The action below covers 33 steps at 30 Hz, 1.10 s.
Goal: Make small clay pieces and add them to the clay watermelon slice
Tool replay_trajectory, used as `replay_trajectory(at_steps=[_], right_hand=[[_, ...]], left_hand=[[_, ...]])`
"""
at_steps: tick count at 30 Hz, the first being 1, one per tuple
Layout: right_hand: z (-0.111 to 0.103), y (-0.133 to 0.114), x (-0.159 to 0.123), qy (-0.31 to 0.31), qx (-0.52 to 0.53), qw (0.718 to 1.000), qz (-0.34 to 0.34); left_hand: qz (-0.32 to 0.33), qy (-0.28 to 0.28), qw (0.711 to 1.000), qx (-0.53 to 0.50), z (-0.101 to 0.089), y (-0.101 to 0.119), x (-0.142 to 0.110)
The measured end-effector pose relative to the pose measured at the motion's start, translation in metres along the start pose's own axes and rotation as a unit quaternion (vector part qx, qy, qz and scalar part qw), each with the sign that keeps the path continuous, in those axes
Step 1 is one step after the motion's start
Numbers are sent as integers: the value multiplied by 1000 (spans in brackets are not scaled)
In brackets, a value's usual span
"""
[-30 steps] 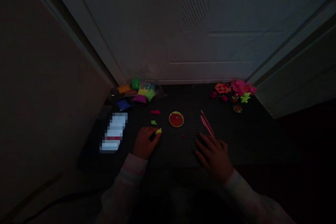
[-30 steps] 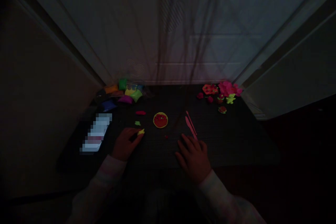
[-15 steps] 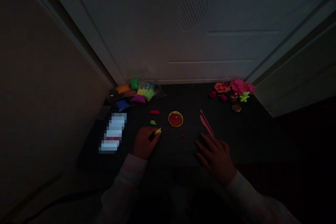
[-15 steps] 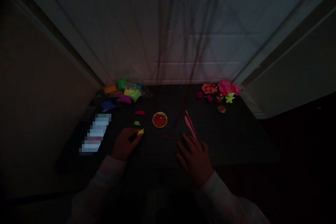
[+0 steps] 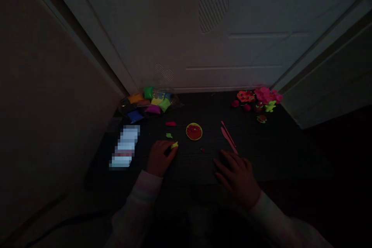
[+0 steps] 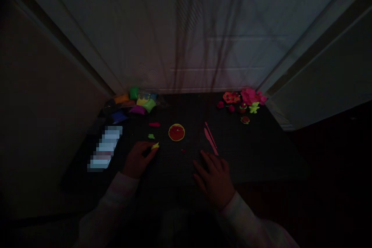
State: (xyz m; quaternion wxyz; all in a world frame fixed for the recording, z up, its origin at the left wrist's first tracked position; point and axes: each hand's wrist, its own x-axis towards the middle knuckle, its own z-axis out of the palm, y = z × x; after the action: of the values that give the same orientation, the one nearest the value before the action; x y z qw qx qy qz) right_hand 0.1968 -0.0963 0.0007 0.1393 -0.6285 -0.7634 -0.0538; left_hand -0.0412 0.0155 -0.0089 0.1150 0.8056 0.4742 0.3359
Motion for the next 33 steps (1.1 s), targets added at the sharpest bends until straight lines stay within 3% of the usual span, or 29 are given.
replay_trajectory(at_steps=[3,20,33], right_hand=[[0,0,1,16,-8,1000,21],[1,9,-1,28,43,999,5],[-1,7,2,20,24,999,7]], left_hand=[[-1,-4,1000,-1,0,0,0],[-13,-17,1000,6,-1,1,1],[-11,-19,1000,1,-1,1,0]])
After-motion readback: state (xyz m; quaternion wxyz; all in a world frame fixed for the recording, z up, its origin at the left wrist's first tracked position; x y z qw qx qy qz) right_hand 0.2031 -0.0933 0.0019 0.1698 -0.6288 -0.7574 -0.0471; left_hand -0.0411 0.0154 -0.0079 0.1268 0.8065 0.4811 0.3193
